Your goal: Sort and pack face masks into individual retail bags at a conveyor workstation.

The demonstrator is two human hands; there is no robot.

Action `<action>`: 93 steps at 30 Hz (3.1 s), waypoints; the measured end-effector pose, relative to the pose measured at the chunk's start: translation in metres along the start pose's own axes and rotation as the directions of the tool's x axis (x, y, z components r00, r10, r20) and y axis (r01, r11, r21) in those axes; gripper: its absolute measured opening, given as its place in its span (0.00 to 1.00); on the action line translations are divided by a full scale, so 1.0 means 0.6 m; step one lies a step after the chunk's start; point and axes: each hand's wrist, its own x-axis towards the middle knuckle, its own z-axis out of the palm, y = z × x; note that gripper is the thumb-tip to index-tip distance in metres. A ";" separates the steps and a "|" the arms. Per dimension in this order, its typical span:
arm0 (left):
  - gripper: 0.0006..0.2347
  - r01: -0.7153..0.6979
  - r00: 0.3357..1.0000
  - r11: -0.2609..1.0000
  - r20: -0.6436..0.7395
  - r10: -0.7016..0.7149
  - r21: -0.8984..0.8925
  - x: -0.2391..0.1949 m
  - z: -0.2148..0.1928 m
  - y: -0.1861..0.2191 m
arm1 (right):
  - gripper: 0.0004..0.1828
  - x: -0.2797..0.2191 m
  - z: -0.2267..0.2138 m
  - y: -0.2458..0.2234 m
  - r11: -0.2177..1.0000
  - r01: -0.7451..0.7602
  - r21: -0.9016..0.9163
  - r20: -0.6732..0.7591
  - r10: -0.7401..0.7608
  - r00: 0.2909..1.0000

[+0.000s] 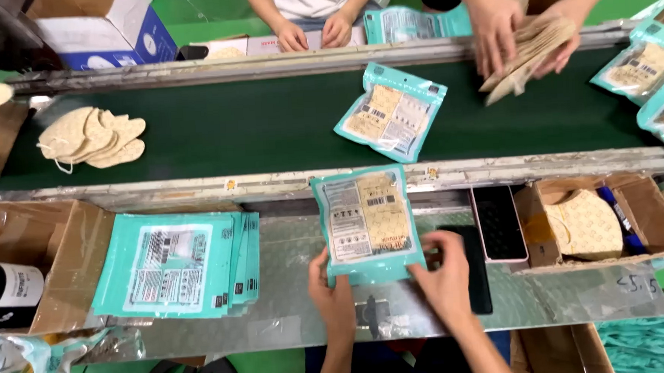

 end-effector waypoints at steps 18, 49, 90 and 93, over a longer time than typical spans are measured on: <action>0.18 -0.097 0.995 0.993 -0.003 0.097 -0.070 -0.020 0.014 0.078 | 0.07 0.003 -0.024 -0.001 0.924 -0.282 0.258 0.284 0.206 0.936; 0.19 -0.737 0.676 0.596 0.376 0.634 0.319 -0.040 -0.046 0.178 | 0.10 0.131 -0.147 -0.016 0.856 -0.398 0.329 0.695 0.065 0.716; 0.00 0.056 0.905 0.974 0.424 0.044 -0.221 -0.064 -0.007 0.067 | 0.13 0.089 -0.194 -0.010 0.825 -0.552 0.125 0.856 0.192 0.481; 0.01 -0.095 0.894 0.986 0.424 0.144 -0.136 -0.062 0.011 0.072 | 0.18 0.125 -0.204 -0.083 0.886 -0.270 0.376 0.726 -0.100 0.681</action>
